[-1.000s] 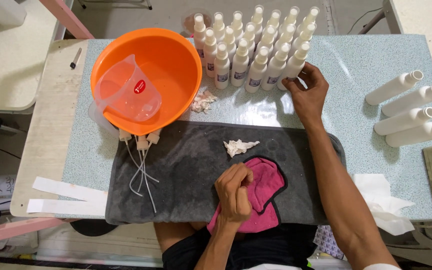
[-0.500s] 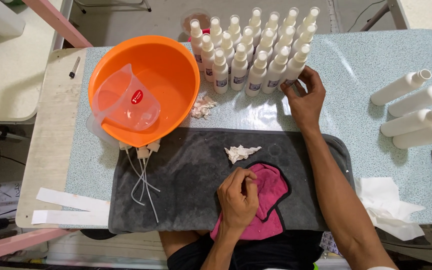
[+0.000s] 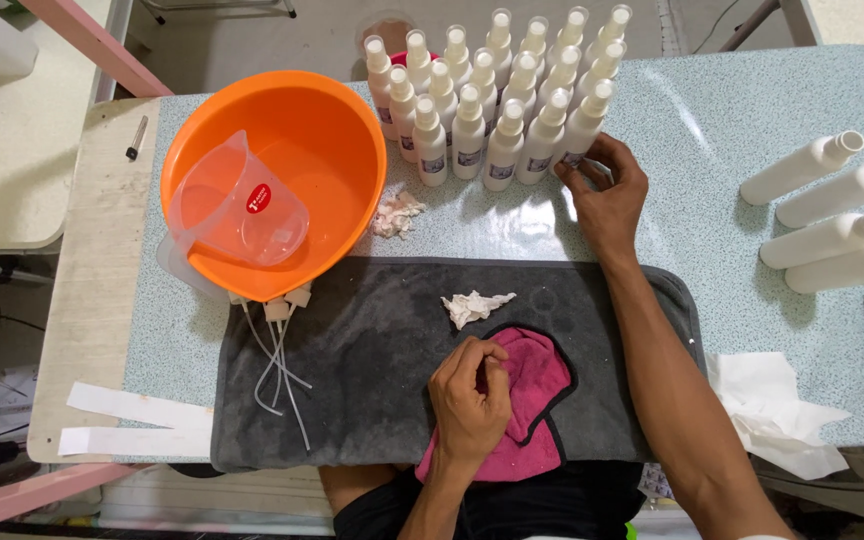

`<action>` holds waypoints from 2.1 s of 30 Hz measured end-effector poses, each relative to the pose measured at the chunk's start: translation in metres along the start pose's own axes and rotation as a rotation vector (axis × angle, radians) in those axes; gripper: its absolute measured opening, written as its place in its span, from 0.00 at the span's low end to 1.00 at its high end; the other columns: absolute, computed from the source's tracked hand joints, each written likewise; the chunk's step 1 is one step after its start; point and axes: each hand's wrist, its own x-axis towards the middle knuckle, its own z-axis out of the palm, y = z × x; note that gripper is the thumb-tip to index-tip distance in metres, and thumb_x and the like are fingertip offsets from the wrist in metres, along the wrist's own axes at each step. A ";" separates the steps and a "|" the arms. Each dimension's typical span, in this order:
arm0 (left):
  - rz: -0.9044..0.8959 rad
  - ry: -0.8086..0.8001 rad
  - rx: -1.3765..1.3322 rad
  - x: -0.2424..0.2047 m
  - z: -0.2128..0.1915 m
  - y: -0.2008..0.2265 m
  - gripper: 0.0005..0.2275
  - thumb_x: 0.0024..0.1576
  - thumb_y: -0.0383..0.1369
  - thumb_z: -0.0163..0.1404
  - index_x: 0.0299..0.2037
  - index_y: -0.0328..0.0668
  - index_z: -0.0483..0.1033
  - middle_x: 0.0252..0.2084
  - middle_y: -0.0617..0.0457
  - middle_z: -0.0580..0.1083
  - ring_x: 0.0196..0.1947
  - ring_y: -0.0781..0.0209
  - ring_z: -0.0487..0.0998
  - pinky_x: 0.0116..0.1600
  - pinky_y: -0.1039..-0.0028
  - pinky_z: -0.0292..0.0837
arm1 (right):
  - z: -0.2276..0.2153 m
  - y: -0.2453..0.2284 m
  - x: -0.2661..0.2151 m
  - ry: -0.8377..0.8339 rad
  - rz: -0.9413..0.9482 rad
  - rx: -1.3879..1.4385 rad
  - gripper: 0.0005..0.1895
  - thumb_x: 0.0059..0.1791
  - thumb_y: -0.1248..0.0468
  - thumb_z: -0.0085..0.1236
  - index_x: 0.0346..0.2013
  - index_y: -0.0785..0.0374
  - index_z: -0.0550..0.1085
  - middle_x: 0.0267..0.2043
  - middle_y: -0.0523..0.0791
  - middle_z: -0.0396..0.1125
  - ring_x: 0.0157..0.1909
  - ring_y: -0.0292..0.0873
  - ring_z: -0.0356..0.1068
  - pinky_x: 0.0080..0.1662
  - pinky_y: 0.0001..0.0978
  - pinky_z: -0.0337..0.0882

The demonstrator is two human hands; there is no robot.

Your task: The person inserts a spray pump mechanism into a white plastic bottle, then screws on the spray nozzle cap. They wipe the bottle with a cloth and place it with other finished bottles. The person repeats the process with another bottle.

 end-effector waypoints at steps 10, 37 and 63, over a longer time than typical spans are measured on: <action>0.008 -0.006 -0.005 0.001 -0.002 0.002 0.06 0.53 0.23 0.41 0.29 0.40 0.72 0.25 0.55 0.72 0.23 0.61 0.72 0.30 0.69 0.66 | 0.000 0.002 -0.002 -0.008 0.037 -0.037 0.28 0.46 0.74 0.69 0.60 0.67 0.70 0.56 0.52 0.69 0.55 0.54 0.74 0.60 0.43 0.78; -0.001 -0.042 -0.047 0.003 -0.004 0.004 0.07 0.52 0.22 0.41 0.28 0.39 0.73 0.25 0.55 0.73 0.23 0.62 0.72 0.30 0.71 0.67 | 0.013 -0.001 -0.004 0.036 0.074 -0.278 0.39 0.38 0.55 0.84 0.49 0.62 0.62 0.46 0.46 0.63 0.42 0.41 0.63 0.40 0.33 0.69; -0.015 -0.031 -0.070 0.003 -0.008 0.004 0.06 0.53 0.21 0.42 0.28 0.39 0.72 0.25 0.55 0.72 0.22 0.63 0.69 0.27 0.71 0.64 | 0.028 -0.002 -0.025 -0.491 -0.329 -0.440 0.14 0.55 0.61 0.60 0.54 0.60 0.79 0.51 0.45 0.75 0.42 0.45 0.74 0.40 0.37 0.71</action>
